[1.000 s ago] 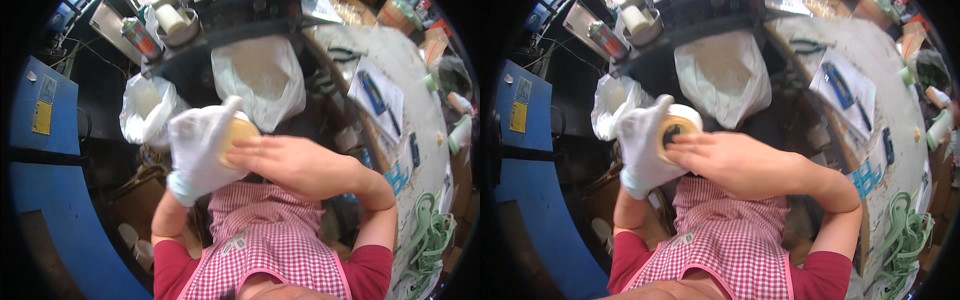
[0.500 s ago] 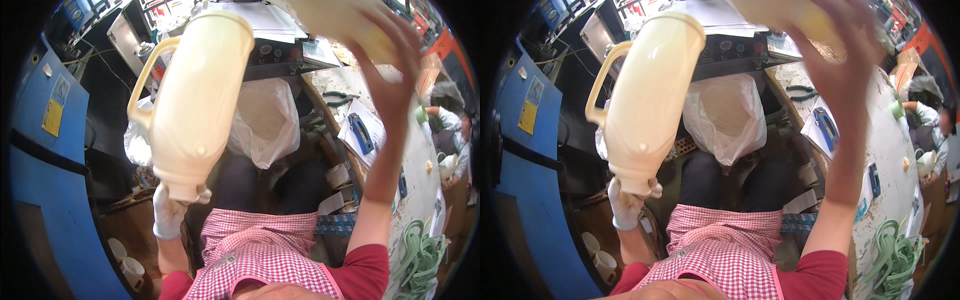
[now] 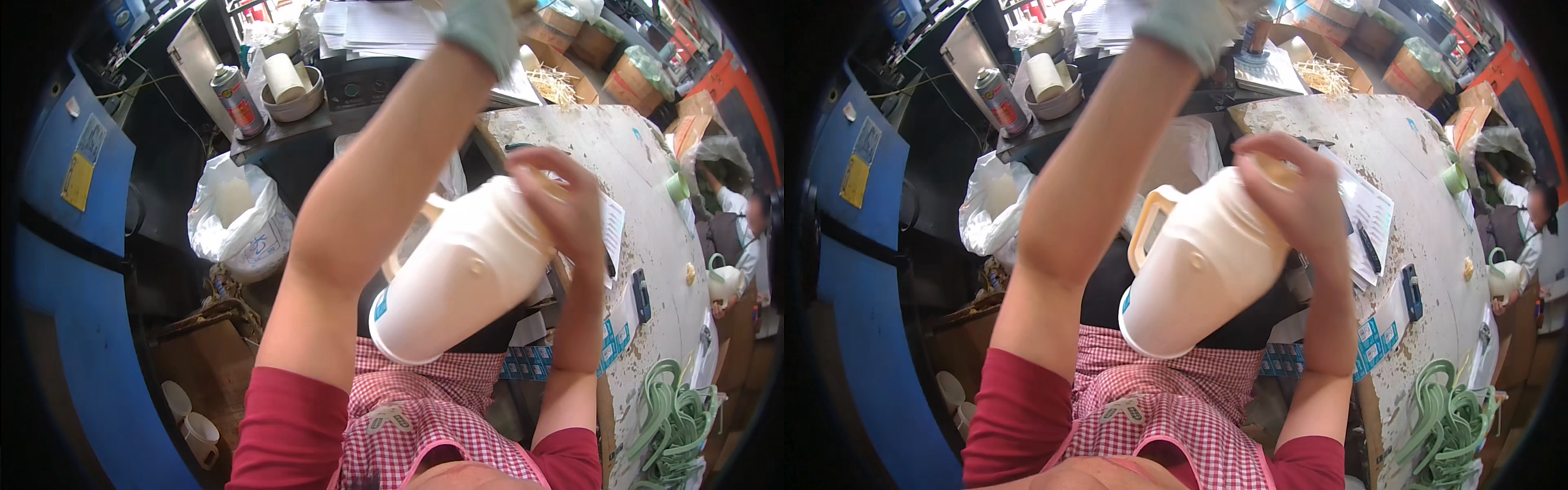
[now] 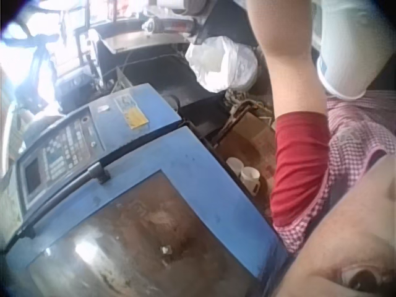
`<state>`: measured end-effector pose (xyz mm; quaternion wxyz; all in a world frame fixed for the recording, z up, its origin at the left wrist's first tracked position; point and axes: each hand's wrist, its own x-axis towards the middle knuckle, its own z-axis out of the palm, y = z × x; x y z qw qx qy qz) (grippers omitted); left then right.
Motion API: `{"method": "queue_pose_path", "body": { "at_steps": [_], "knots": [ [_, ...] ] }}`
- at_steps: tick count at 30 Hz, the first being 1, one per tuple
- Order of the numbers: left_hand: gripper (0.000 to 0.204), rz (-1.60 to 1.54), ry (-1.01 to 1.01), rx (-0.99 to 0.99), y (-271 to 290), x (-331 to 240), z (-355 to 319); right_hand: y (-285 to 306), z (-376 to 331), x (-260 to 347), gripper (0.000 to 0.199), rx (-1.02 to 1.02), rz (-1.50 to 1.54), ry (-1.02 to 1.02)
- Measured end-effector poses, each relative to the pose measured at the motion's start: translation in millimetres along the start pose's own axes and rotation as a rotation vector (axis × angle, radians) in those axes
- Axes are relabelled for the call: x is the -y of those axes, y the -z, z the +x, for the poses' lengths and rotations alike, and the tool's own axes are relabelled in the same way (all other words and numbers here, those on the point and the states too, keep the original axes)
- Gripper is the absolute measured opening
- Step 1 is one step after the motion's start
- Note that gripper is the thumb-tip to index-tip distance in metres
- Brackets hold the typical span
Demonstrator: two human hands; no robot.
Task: The person assembles white plastic containers by attaching green handles, applying blue labels, and inserting white caps. The person handles each container one at a time, repeating the sequence of attaching the handle, labeling, and capping.
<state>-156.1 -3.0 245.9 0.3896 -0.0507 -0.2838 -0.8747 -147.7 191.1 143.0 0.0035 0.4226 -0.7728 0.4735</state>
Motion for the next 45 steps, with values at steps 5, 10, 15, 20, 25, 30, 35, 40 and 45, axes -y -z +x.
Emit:
{"method": "queue_pose_path", "body": {
  "at_steps": [5,10,15,20,25,30,35,40,45],
  "knots": [
    [0.055,0.082,0.237,0.082,47,-18,119,-82,94,-79,0.072,0.250,-0.068,-0.114],
    [0.057,0.245,0.480,0.278,129,-61,72,-144,177,-151,0.097,0.198,-0.375,-0.150],
    [0.036,1.217,-0.044,0.175,266,-97,-91,-183,211,-164,0.100,0.355,-0.460,-0.241],
    [0.040,1.635,0.733,0.282,347,-122,-230,-122,186,-119,0.059,0.217,-0.250,-0.110],
    [0.050,1.049,0.155,-0.156,288,-126,-254,-41,35,-68,0.037,-0.582,0.462,0.031],
    [0.055,0.916,-0.014,-0.090,214,-116,-202,51,-187,-18,0.035,-0.125,-0.094,-0.050],
    [0.052,0.850,0.188,0.102,236,-49,-174,284,-423,77,0.026,0.285,-1.284,-1.143],
    [0.051,0.775,0.340,0.246,269,1,-149,298,-561,233,0.053,-0.002,-0.475,-2.342],
    [0.047,0.748,0.297,0.382,289,23,-138,135,-549,283,0.075,0.241,-0.875,-1.963]
  ]
}}
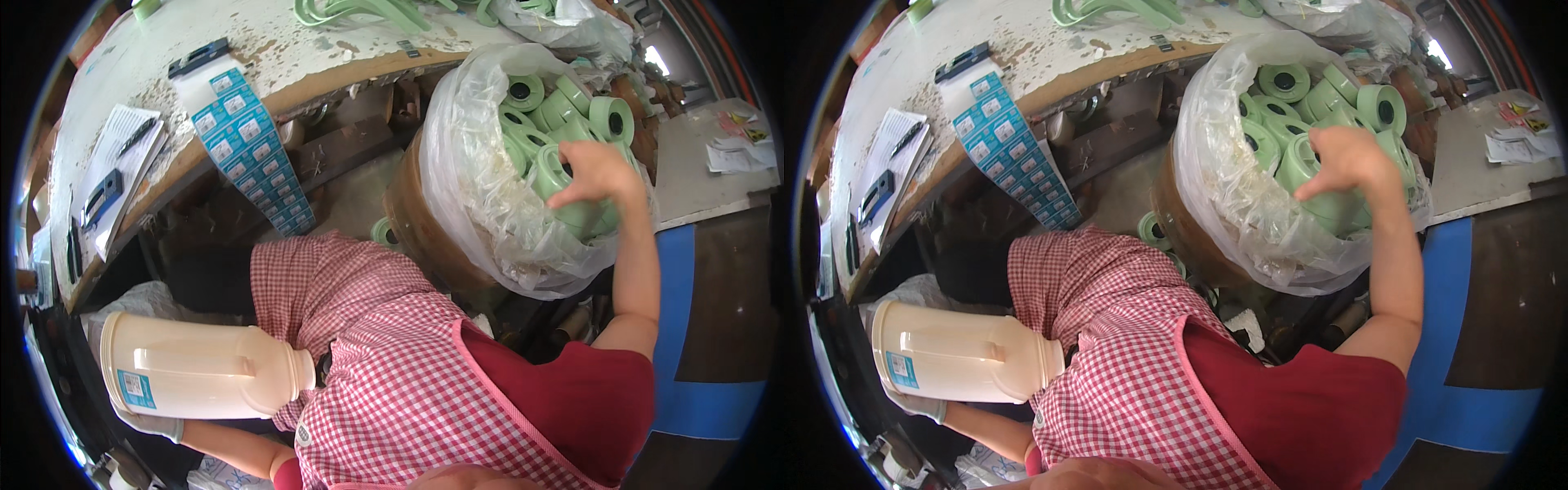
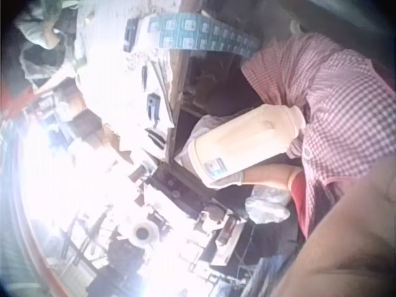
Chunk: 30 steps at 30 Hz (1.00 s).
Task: The person assembles white plastic containers by attaching green handles, applying blue labels, and inserting white caps. The person handles each container one at a time, repeating the sequence of attaching the handle, labeling, and capping.
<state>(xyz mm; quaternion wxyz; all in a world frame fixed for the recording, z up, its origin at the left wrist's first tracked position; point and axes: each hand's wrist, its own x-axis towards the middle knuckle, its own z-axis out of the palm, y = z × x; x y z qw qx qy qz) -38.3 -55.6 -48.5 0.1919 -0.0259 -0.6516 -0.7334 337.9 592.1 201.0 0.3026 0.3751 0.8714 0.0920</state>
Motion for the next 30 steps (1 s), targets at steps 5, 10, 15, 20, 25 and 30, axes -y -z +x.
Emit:
{"method": "queue_pose_path", "body": {
  "at_steps": [5,10,15,20,25,30],
  "knots": [
    [0.039,-0.020,0.085,-0.001,18,19,-10,9,9,15,0.062,-0.177,-0.083,-0.082],
    [0.042,-0.131,0.182,-0.104,9,10,-42,142,10,86,0.057,-0.685,0.030,0.457],
    [0.052,-0.470,0.250,-0.082,-21,-63,-80,211,30,365,0.050,-0.522,0.414,1.765],
    [0.054,-0.170,0.066,-0.215,-13,-127,-116,103,-23,555,0.052,0.793,1.238,2.252],
    [0.071,-0.123,0.077,-0.362,-1,-145,-136,36,-47,621,0.072,1.783,1.534,1.670],
    [0.082,-0.119,-0.089,-0.424,-3,-142,-120,29,-43,654,0.071,1.923,1.544,1.693]
  ]
}}
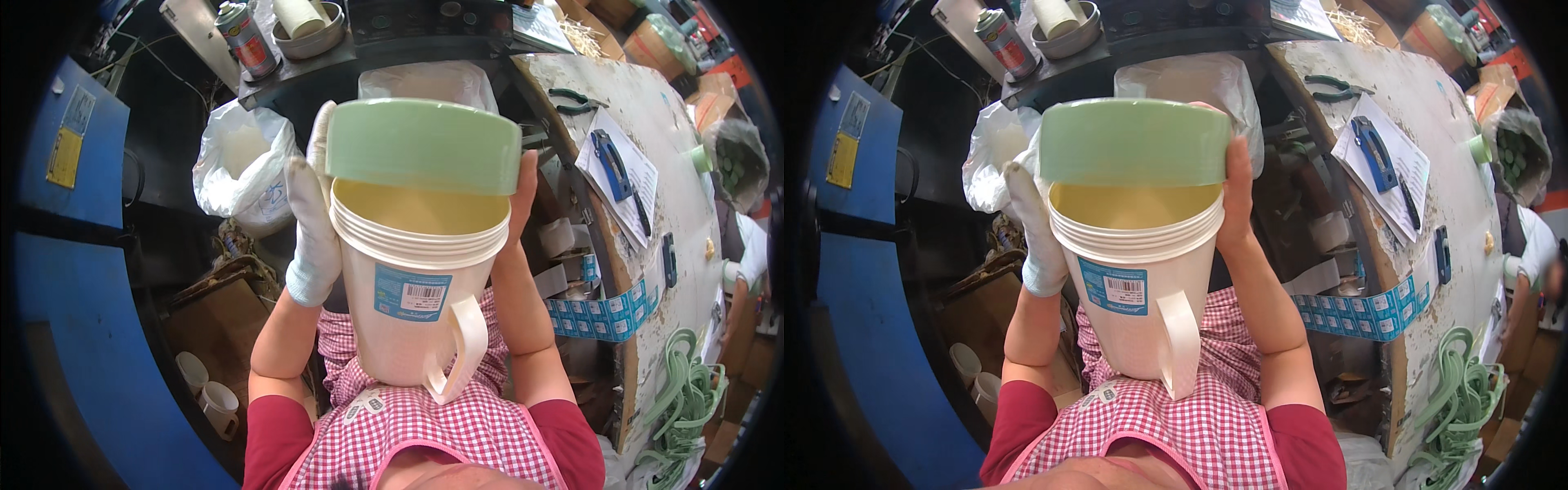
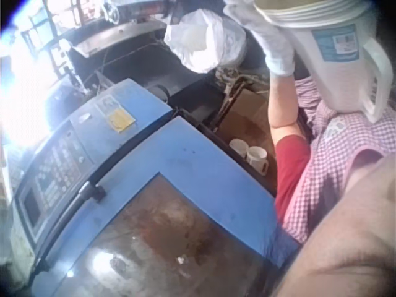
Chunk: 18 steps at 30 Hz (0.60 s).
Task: The person assembles white plastic containers by attaching green handles, applying blue labels, and inserting white caps. The person handles each container one at a time, repeating the sequence of attaching the handle, labeling, and capping.
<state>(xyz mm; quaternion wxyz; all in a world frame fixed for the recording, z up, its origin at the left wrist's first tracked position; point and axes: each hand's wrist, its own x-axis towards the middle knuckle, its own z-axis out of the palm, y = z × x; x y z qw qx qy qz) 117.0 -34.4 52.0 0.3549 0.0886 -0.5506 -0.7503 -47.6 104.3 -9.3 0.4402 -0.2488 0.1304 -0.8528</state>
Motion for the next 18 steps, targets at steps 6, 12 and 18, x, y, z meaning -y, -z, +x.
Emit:
{"method": "queue_pose_path", "body": {
  "at_steps": [6,12,18],
  "knots": [
    [0.090,0.176,-0.492,0.151,10,40,11,-17,-7,-10,0.065,-0.018,-0.252,0.067],
    [0.120,0.224,-0.553,0.330,40,64,9,-39,-18,36,0.093,0.255,-1.355,0.312],
    [0.125,0.580,-0.300,0.449,38,14,5,-54,-23,43,0.090,0.190,-1.390,0.395]
  ]
}}
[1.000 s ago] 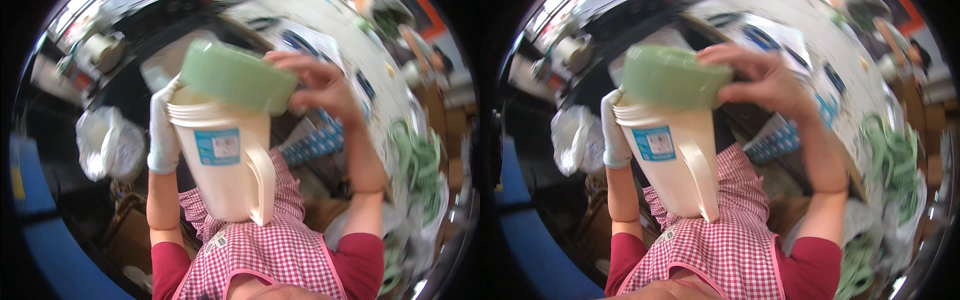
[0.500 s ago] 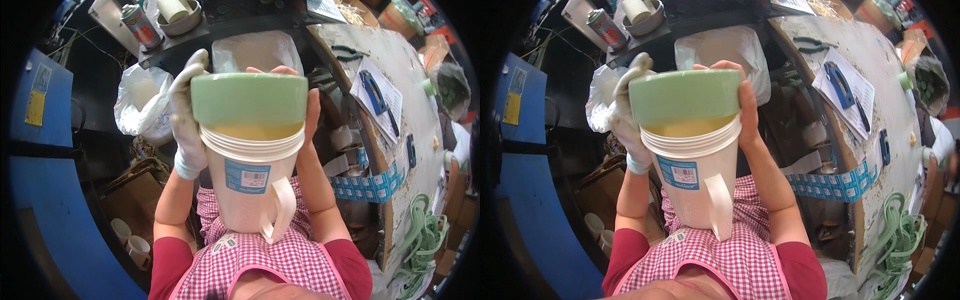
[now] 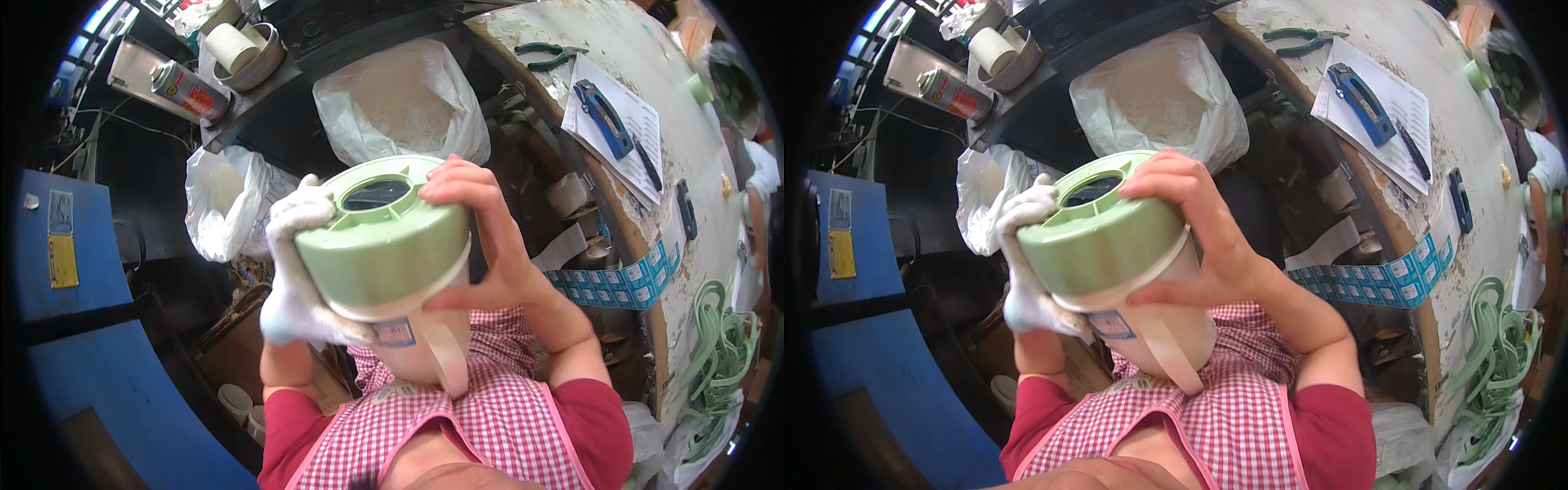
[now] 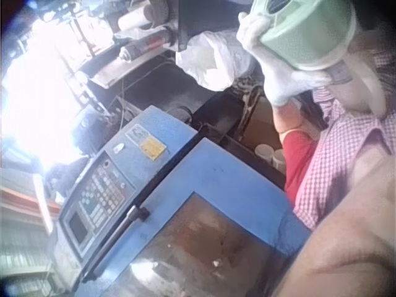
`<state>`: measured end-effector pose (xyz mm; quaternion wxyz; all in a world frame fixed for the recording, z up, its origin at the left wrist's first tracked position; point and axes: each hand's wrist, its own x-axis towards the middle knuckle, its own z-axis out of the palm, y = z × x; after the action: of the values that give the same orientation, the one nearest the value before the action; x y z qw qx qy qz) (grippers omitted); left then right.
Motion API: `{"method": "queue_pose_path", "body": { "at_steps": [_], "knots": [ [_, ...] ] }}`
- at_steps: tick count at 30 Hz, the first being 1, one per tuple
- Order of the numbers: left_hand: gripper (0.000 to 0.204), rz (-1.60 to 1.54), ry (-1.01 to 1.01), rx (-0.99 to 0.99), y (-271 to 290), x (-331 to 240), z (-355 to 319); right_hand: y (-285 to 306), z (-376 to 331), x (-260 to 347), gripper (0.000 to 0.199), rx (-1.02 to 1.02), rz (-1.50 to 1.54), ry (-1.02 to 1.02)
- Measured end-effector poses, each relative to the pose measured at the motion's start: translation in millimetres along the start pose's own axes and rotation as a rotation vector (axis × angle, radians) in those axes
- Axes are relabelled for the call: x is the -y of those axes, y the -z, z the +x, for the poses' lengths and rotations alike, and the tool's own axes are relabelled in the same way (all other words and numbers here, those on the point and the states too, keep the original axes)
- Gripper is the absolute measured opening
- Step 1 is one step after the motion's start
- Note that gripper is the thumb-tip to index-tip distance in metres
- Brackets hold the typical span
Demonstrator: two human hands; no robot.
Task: The person assembles white plastic containers by attaching green handles, applying blue labels, and inserting white caps. The person handles each container one at a time, repeating the sequence of attaching the handle, labeling, and capping.
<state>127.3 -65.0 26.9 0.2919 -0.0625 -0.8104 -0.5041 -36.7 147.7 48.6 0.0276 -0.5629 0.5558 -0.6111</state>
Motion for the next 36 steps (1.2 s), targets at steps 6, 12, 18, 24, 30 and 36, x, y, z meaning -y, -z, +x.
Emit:
{"method": "queue_pose_path", "body": {
  "at_steps": [6,12,18,24,30,36],
  "knots": [
    [0.089,0.112,0.208,-0.051,-24,-12,0,2,-9,5,0.078,0.076,-0.206,-0.167],
    [0.080,-0.092,0.438,-0.042,-41,7,19,1,-18,-17,0.074,0.066,-0.300,-0.232],
    [0.027,-0.203,0.288,-0.357,-61,37,4,22,-32,-23,0.072,0.127,-0.151,-0.281],
    [0.021,0.204,0.180,-0.340,-90,59,33,32,-45,-41,0.079,-0.021,-0.337,-0.260],
    [0.048,0.190,0.085,0.225,-144,-58,-35,42,-69,-73,0.092,-0.268,-0.530,-0.279],
    [0.039,0.055,0.158,0.189,-91,-37,-55,282,-144,26,0.037,-0.247,-1.379,-0.169]
  ]
}}
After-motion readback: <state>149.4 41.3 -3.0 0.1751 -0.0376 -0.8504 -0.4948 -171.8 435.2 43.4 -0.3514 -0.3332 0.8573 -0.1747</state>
